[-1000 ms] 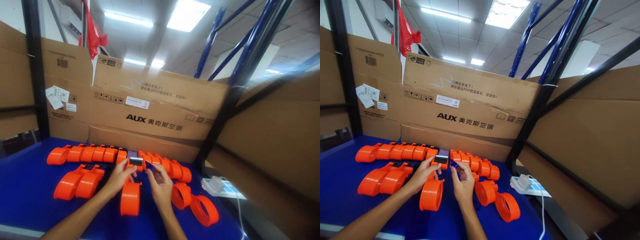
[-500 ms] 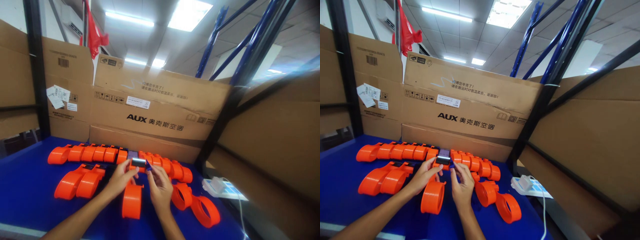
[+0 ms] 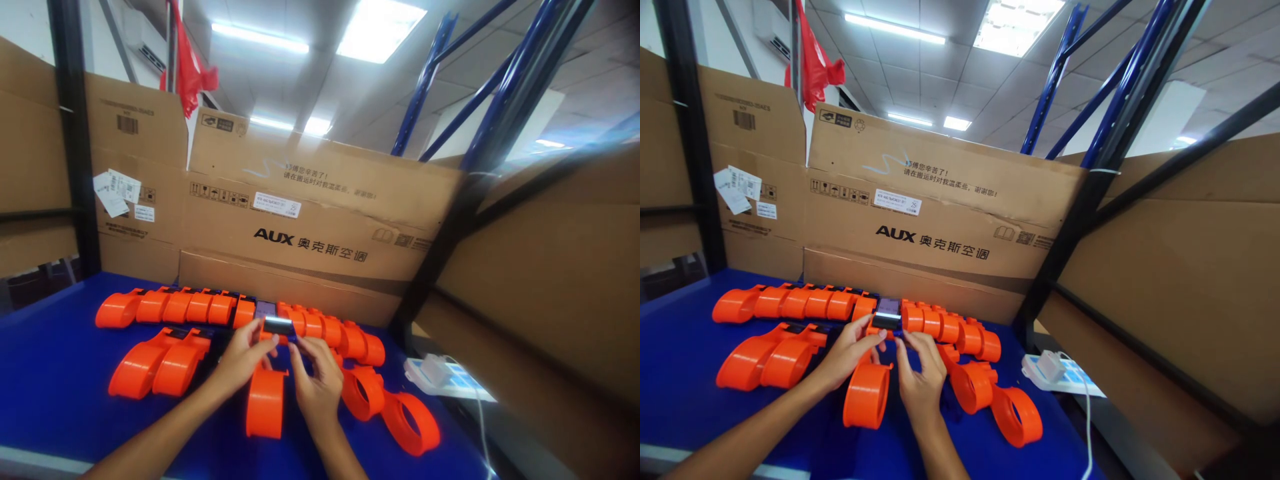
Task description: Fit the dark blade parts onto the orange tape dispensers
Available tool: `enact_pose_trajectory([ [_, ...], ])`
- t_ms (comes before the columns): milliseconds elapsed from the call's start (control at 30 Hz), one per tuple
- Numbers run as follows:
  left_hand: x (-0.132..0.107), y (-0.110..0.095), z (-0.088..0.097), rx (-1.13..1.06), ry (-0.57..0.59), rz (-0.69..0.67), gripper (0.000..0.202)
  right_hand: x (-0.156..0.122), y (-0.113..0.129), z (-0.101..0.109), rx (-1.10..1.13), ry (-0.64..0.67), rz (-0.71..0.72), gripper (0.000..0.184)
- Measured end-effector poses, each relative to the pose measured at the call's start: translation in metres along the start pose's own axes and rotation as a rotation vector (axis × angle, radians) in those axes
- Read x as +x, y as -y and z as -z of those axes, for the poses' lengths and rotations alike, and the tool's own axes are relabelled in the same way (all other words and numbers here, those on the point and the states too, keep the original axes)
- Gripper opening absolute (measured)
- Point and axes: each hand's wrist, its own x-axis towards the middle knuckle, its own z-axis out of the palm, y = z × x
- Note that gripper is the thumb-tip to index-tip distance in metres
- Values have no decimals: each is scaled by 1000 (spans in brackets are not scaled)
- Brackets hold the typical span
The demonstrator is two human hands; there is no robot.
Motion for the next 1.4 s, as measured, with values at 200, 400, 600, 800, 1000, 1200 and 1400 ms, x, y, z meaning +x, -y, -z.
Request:
enact_pose_trajectory([
  [200, 3, 4, 4, -18, 15, 23, 40, 0, -1, 1, -30, 37, 104, 29],
  [400, 4, 5, 6, -40, 14, 54, 39, 0, -2, -1, -18, 40, 111, 33],
  [600, 1, 1, 0, -114, 14, 93, 39, 1, -3, 1, -7, 38, 159, 32],
  [800, 0, -2, -2, -139, 26, 113, 39, 5, 0, 4, -38, 30, 169, 30],
  [1000, 1, -1, 1, -248, 47, 183, 35, 3, 2, 5, 46, 55, 5, 20],
  [1200, -6, -7, -6, -335, 137, 278, 75, 22, 1, 1, 488, 166, -497, 46],
  [1400, -8, -9, -10, -409, 148, 281, 78, 45, -4, -4, 759, 460, -667, 43],
])
